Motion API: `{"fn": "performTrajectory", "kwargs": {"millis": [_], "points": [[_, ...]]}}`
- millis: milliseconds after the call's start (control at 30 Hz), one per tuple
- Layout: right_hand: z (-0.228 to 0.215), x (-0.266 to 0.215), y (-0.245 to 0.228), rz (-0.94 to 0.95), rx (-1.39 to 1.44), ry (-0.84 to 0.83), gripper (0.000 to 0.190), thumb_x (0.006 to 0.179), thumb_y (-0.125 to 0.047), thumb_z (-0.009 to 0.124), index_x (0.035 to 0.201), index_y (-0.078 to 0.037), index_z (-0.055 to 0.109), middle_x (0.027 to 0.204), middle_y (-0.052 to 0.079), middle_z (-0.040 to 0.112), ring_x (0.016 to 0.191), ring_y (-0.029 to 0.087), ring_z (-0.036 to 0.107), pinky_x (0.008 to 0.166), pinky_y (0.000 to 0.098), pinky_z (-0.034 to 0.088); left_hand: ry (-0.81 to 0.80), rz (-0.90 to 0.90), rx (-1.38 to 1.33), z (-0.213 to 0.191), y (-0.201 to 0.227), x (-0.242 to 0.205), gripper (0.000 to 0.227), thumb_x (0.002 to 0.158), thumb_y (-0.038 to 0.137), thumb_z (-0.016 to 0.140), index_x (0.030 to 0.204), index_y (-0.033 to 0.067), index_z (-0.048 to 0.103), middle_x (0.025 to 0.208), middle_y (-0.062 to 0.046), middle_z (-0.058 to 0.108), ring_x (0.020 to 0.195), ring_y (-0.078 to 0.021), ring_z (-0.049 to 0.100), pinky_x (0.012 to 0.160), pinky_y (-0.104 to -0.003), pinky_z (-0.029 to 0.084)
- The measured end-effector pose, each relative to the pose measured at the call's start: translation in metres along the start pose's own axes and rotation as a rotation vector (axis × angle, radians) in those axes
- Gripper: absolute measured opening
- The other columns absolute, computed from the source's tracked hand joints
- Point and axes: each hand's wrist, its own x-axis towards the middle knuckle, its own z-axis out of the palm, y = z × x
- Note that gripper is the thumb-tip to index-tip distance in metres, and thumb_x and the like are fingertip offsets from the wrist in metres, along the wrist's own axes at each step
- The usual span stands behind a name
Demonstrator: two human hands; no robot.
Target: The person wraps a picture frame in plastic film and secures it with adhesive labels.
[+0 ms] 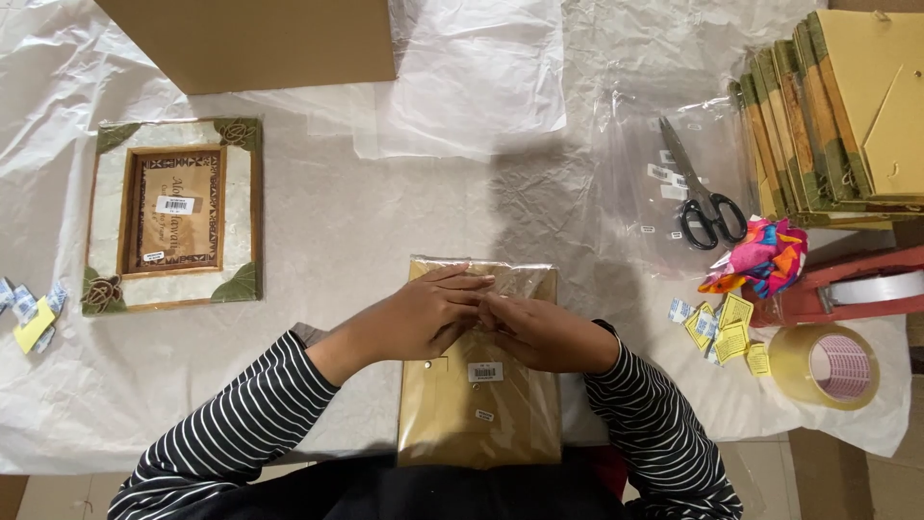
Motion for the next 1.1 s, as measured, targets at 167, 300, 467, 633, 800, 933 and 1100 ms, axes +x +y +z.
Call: {"fn": "performTrajectory", "kwargs": {"millis": [167,300,467,633,800,933,1100], "points": [[-0.019,0.0,-0.028,0.047,0.11,0.02,0.011,0.099,-0.005,0.06,0.106,-0.004,0.052,0.074,0.011,0.059,0.071,0.032,0.066,0.063,0.0408,0.051,0.005,-0.007,-0.01,-0.002,0.002,0.001,0.025,0.097,0.014,0.055,0.103,0.0035,0.076,0.124,-0.01,0.073,0.135,-0.0298,0.056,0.124,-0.046,0.026],[-0.019,0.006,-0.029,0.044,0.055,0.039,0.01,0.1,-0.006,0.06,0.1,-0.004,0.05,0.072,0.012,0.057,0.069,0.033,0.065,0.06,0.0391,0.05,0.013,-0.001,-0.005,-0.001,0.0,0.001,0.025,0.096,0.014,0.055,0.102,0.0026,0.076,0.123,-0.01,0.074,0.135,-0.0303,0.057,0.123,-0.046,0.027],[-0.013,0.007,-0.024,0.076,-0.017,0.009,0.012,0.098,-0.004,0.058,0.106,-0.003,0.048,0.076,0.012,0.058,0.071,0.035,0.065,0.061,0.0417,0.051,-0.001,-0.005,-0.008,-0.003,0.0,0.001,0.024,0.096,0.015,0.056,0.102,0.0038,0.077,0.122,-0.01,0.074,0.134,-0.0307,0.057,0.123,-0.047,0.027],[-0.014,0.008,-0.026,0.086,-0.096,-0.003,0.016,0.096,-0.001,0.057,0.109,-0.002,0.047,0.079,0.015,0.06,0.074,0.039,0.068,0.063,0.0428,0.055,-0.011,-0.008,-0.002,-0.001,-0.002,0.001,0.024,0.096,0.014,0.056,0.102,0.0045,0.077,0.123,-0.009,0.074,0.135,-0.03,0.057,0.124,-0.047,0.026],[-0.029,0.02,-0.051,0.101,-0.144,-0.019,0.018,0.098,-0.004,0.053,0.115,-0.003,0.047,0.082,0.013,0.064,0.077,0.037,0.071,0.065,0.0404,0.057,-0.007,-0.014,-0.003,-0.001,0.001,0.001,0.024,0.096,0.014,0.056,0.101,0.0049,0.077,0.121,-0.009,0.075,0.134,-0.0297,0.058,0.123,-0.047,0.027],[-0.025,0.019,-0.052,0.128,-0.217,-0.029,0.021,0.098,-0.005,0.05,0.118,0.001,0.05,0.09,0.015,0.07,0.091,0.038,0.072,0.075,0.0405,0.059,-0.025,-0.005,-0.013,-0.002,0.0,0.001,0.023,0.096,0.014,0.055,0.098,0.0059,0.076,0.123,-0.009,0.074,0.136,-0.0308,0.056,0.123,-0.049,0.027],[-0.002,0.013,-0.033,0.126,-0.376,-0.006,0.02,0.098,-0.006,0.048,0.118,-0.002,0.051,0.09,0.012,0.069,0.095,0.034,0.069,0.077,0.0379,0.057,-0.018,-0.014,-0.021,0.001,-0.002,0.0,0.022,0.095,0.014,0.057,0.096,0.0066,0.077,0.124,-0.008,0.074,0.137,-0.0294,0.055,0.124,-0.047,0.026]]}}
